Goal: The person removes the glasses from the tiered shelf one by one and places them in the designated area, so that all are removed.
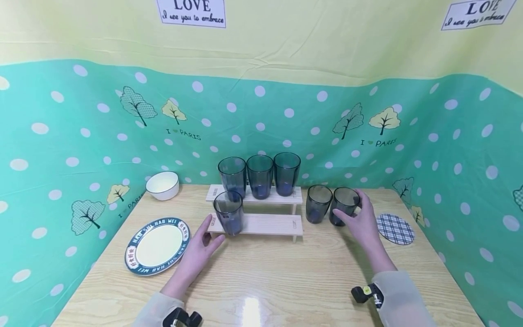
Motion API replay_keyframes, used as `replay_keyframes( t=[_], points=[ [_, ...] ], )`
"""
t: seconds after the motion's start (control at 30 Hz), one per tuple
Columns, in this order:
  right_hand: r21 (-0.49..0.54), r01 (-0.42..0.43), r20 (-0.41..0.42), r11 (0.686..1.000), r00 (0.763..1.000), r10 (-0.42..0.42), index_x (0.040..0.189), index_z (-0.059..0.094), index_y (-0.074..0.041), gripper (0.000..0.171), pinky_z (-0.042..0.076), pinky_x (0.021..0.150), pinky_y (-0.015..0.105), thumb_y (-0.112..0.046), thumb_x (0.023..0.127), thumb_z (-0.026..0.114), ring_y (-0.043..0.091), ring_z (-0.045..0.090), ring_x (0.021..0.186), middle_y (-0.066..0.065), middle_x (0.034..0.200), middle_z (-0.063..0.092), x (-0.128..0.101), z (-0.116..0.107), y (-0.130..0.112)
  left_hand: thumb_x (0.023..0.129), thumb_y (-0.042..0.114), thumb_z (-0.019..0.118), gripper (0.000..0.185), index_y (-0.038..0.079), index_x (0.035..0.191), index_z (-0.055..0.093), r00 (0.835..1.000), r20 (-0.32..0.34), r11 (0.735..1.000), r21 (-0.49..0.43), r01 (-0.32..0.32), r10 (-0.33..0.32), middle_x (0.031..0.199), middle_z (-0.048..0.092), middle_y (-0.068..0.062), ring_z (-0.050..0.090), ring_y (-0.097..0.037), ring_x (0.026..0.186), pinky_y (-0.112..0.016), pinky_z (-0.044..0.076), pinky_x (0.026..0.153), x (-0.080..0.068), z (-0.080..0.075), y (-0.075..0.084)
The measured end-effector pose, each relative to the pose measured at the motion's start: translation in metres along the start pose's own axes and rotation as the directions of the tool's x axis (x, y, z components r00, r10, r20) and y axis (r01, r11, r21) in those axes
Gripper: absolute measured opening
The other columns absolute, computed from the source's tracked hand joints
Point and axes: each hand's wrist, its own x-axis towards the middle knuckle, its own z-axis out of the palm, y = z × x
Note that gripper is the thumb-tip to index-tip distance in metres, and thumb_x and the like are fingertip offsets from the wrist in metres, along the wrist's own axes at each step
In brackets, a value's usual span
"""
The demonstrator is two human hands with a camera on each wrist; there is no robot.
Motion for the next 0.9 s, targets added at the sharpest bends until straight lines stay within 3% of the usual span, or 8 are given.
replay_keyframes(
  t=[0.17, 0.4, 0.6, 0.9],
  points=[
    [0.020, 0.000, -0.030, 1.000, 1.000, 0.001, 0.178, 0.008, -0.008, 0.115, 0.037, 0.124, 0.073, -0.035, 0.099, 0.087, 0.057, 0.026, 0.159, 0.031, 0.178, 0.019, -0.005, -0.005, -0.005, 0.104, 0.029, 0.080, 0.094, 0.005, 0.175, 0.024, 1.000, 0.003, 1.000, 0.009, 0.000, 0.000, 0.178, 0.025, -0.025, 0.035, -0.043, 0.160, -0.049, 0.036, 0.129, 0.000, 0.000, 0.001],
    [-0.089, 0.007, -0.111, 0.996, 0.994, -0.017, 0.178, 0.016, -0.013, 0.112, 0.029, 0.123, 0.081, -0.044, 0.097, 0.087, 0.057, 0.028, 0.156, 0.025, 0.175, 0.032, -0.015, -0.013, -0.033, 0.103, 0.031, 0.081, 0.096, 0.006, 0.176, 0.023, 1.000, 0.001, 1.000, 0.010, 0.002, -0.002, 0.178, 0.025, -0.024, 0.038, -0.044, 0.158, -0.050, 0.037, 0.129, -0.001, -0.002, 0.004],
    [-0.049, 0.070, -0.115, 0.996, 0.990, -0.076, 0.178, 0.021, -0.019, 0.108, 0.020, 0.128, 0.079, -0.040, 0.097, 0.089, 0.052, 0.023, 0.162, 0.018, 0.177, 0.032, -0.025, -0.010, -0.065, 0.104, 0.030, 0.081, 0.096, 0.008, 0.176, 0.022, 1.000, 0.005, 1.000, 0.007, 0.010, -0.010, 0.179, 0.024, -0.022, 0.037, -0.043, 0.159, -0.049, 0.037, 0.129, 0.000, -0.002, 0.003],
    [-0.016, 0.197, -0.120, 0.980, 0.973, -0.197, 0.175, 0.032, -0.019, 0.099, 0.025, 0.129, 0.074, -0.029, 0.096, 0.091, 0.046, 0.031, 0.160, 0.014, 0.172, 0.042, -0.044, 0.011, -0.107, 0.104, 0.031, 0.080, 0.094, 0.005, 0.175, 0.024, 1.000, 0.001, 1.000, 0.007, -0.005, 0.005, 0.178, 0.025, -0.025, 0.036, -0.045, 0.159, -0.051, 0.037, 0.129, -0.001, 0.000, -0.001]
  ],
)
